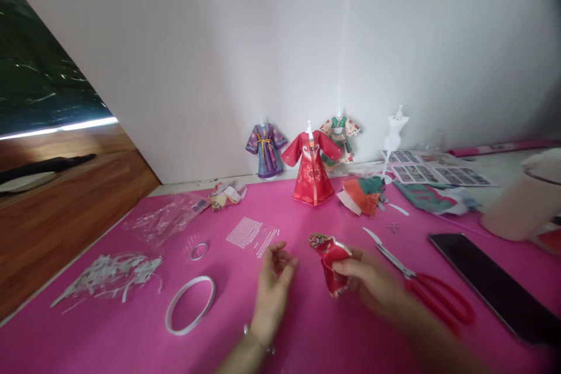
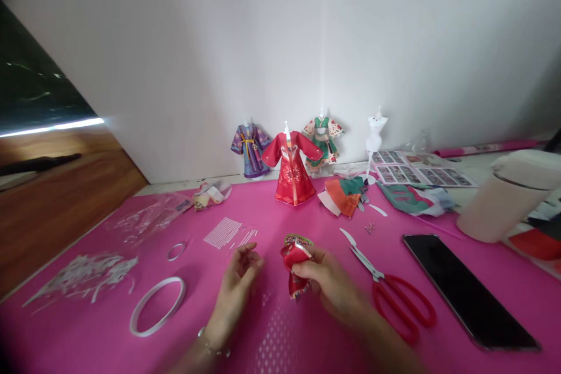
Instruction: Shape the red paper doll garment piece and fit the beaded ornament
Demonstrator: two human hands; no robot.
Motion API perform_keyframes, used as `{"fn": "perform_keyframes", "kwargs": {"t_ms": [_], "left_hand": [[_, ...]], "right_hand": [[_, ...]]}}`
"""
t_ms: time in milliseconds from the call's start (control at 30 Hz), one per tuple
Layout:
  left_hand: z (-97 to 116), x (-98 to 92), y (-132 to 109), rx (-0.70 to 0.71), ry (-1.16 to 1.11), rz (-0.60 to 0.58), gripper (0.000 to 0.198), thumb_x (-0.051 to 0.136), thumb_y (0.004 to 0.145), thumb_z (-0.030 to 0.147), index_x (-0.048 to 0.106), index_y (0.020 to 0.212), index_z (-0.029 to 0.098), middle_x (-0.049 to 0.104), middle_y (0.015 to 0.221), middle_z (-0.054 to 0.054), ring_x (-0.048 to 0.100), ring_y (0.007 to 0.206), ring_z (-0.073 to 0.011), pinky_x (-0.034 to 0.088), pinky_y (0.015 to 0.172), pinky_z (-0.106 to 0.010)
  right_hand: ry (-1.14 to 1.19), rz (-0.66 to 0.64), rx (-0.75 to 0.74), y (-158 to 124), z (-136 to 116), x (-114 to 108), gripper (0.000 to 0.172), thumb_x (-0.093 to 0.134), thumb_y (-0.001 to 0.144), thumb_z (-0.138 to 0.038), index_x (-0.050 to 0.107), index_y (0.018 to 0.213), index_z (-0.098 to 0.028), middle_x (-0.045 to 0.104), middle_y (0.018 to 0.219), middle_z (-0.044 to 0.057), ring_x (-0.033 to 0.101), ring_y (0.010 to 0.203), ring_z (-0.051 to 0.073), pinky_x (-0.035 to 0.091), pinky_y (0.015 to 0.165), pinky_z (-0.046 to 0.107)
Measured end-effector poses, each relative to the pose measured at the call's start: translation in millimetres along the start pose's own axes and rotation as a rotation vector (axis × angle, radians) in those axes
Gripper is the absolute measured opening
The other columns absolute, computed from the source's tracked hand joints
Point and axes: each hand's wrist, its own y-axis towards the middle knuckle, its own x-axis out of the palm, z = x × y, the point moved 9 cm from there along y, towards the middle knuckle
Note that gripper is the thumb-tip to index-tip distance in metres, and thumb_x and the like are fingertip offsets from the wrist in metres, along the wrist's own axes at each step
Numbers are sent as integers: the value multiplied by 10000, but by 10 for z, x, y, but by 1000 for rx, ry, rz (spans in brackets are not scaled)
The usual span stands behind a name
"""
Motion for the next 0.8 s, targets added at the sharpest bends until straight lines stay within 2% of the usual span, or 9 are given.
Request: {"fn": "perform_keyframes", "kwargs": {"t_ms": [67,133,233,333,433,567,800], "left_hand": [[184,19,-52,95,68,-27,320,771,726,262,612,1000,216,626,965,-46,575,929,-218,458,835,-287],[328,102,-135,160,102,-112,281,728,785,318,647,1037,222,631,1145,-80,535,1125,-280,411,983,-346],[380,267,-235,160,83,-278,297,645,858,376,676,1108,218,634,1242,-88,482,1259,-314,331,1091,-400],[198,401,-260,-22,-14,-411,367,639,840,418,688,1132,200,691,1105,-88,575,1140,-305,401,1011,-402],[63,445,-254,-133,-70,-441,311,694,766,370,702,1005,171,693,905,-56,625,873,-228,460,818,-328],[53,408,-234,-130,-51,-393,162,707,720,297,623,752,161,587,667,18,488,599,-113,380,608,-239],[70,395,-233,-129,35,-361,183,684,672,308,570,686,166,515,568,55,396,510,-77,325,519,-213]], "right_hand": [[-13,-89,64,-55,38,106,169,717,647,-335,698,719,-183,634,606,-16,542,530,116,412,542,245],[-36,-161,122,-102,98,196,165,704,644,-321,709,726,-178,652,625,-5,567,555,122,420,583,253],[-83,-216,171,-139,179,259,146,676,655,-317,705,704,-182,648,619,-9,575,583,124,409,614,251],[-152,-243,186,-140,219,260,147,666,641,-320,695,682,-182,626,602,-22,523,555,109,366,577,239],[-239,-253,183,-123,231,228,143,659,625,-303,682,684,-175,591,591,-32,467,531,103,337,556,247],[-341,-215,143,-78,215,140,129,627,642,-285,657,704,-176,554,612,-41,440,562,106,321,577,257],[-466,-190,67,-82,129,99,120,606,688,-331,555,682,-223,490,645,-38,448,613,134,331,580,272]]}}
